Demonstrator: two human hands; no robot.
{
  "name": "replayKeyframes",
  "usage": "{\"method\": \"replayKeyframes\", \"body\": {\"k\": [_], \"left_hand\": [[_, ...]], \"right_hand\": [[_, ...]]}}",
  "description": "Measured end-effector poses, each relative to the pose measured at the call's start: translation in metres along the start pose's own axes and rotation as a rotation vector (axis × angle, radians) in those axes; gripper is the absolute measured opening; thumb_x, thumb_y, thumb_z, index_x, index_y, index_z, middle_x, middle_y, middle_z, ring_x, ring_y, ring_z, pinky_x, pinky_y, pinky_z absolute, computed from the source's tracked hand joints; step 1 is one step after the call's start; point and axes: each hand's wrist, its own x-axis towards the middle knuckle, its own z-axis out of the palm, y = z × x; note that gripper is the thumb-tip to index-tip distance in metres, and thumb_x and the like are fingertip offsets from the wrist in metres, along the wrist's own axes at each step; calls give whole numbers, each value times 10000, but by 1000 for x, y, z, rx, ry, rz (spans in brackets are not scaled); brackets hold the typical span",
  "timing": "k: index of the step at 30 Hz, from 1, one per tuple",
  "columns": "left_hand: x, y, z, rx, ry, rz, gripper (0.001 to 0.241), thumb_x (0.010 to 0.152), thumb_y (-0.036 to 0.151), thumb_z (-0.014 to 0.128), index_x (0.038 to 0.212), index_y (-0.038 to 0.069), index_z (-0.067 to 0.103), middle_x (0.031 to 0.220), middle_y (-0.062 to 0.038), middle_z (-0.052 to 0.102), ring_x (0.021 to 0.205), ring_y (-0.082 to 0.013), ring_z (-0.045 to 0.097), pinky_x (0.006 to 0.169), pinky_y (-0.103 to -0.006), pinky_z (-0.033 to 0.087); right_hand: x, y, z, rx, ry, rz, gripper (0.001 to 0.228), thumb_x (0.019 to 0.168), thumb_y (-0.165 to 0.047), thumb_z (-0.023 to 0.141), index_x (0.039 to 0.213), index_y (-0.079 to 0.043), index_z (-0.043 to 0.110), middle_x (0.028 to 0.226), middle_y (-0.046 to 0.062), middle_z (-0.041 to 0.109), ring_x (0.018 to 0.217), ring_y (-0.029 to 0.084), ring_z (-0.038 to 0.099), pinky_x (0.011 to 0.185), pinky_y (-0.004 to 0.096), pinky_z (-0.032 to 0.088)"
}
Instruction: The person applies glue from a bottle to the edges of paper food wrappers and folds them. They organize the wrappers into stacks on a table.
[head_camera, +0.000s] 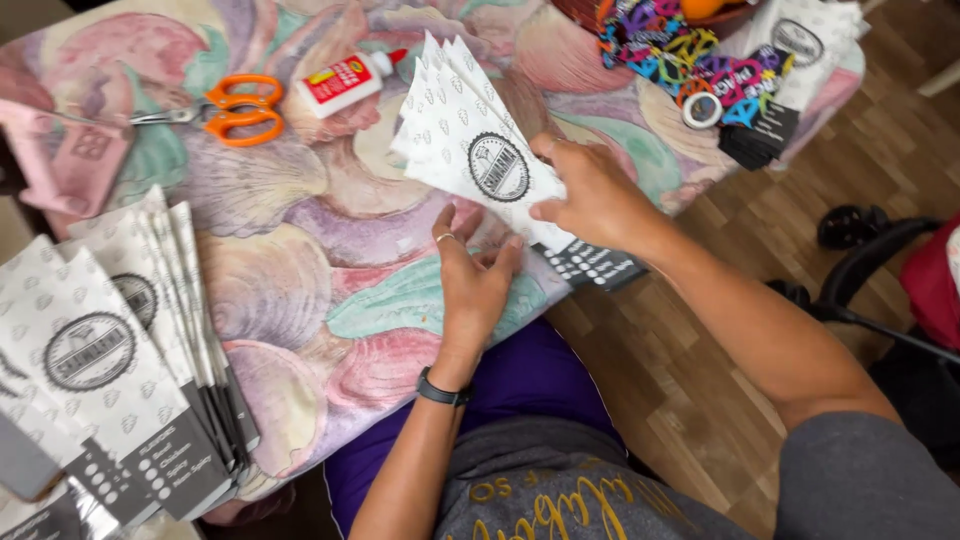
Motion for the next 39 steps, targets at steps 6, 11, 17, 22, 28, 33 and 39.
{"method": "replayKeyframes", "body": {"k": [6, 11, 17, 22, 28, 33, 39], "left_hand": [[20, -16, -4, -786, 98, -21, 829, 800, -48, 709, 1496, -55, 258, 1278, -203, 507, 1137, -305, 600, 942, -434, 525], [31, -19, -12, -1145, 224, -69, 588, 760, -83, 665, 1285, 109, 484, 1140, -36, 616, 1044, -241, 662, 882, -393, 503], [49, -38, -10, -1379, 199, -118, 335, 763, -50, 704, 995, 129, 540, 1097, -66, 664, 1099, -269, 646, 1005, -528, 473], [42, -8, -19, -1491, 116, -49, 143, 731, -39, 730, 811, 78, 714, 996, -81, 762, 1034, -281, 692, 983, -513, 519], [19, 18, 12, -1540, 7, -67, 190, 733, -116, 686, 731, 70, 652, 830, -103, 716, 942, -298, 712, 1012, -540, 505], [15, 7, -38, -1338, -12, 17, 270, 700, -157, 717, 622, 92, 645, 676, -74, 676, 788, -243, 699, 951, -457, 528], [-4, 35, -106, -631, 184, 295, 502, 656, -168, 813, 1002, 69, 536, 852, -81, 599, 863, -249, 635, 879, -430, 577]], "right_hand": [[-24, -60, -27, -187, 62, -319, 417, 846, -141, 810, 1225, -36, 672, 927, 205, 748, 899, 438, 724, 726, 530, 572], [-36, -35, -13, -325, 203, -435, 168, 940, -130, 739, 1096, -68, 727, 835, 98, 745, 817, 316, 742, 657, 438, 584], [-50, -30, -7, -187, 472, -550, 124, 970, -64, 772, 1072, -128, 801, 886, 3, 722, 804, 215, 671, 708, 318, 574], [-75, -17, -7, -87, 320, -501, 872, 866, -393, 798, 1561, -19, 429, 1636, 250, 350, 1465, 419, 449, 1234, 536, 367], [-54, 0, 29, 535, 536, -398, 669, 851, 33, 847, 1420, 84, 499, 1245, 209, 646, 1148, 258, 654, 975, 382, 565], [-47, 30, 28, 522, 534, -467, 299, 772, 49, 928, 996, 60, 729, 992, 189, 711, 907, 254, 709, 842, 364, 575], [-43, 51, 2, 449, 491, -580, 259, 790, 76, 912, 965, 71, 721, 1086, 255, 663, 908, 303, 692, 861, 407, 568]]}}
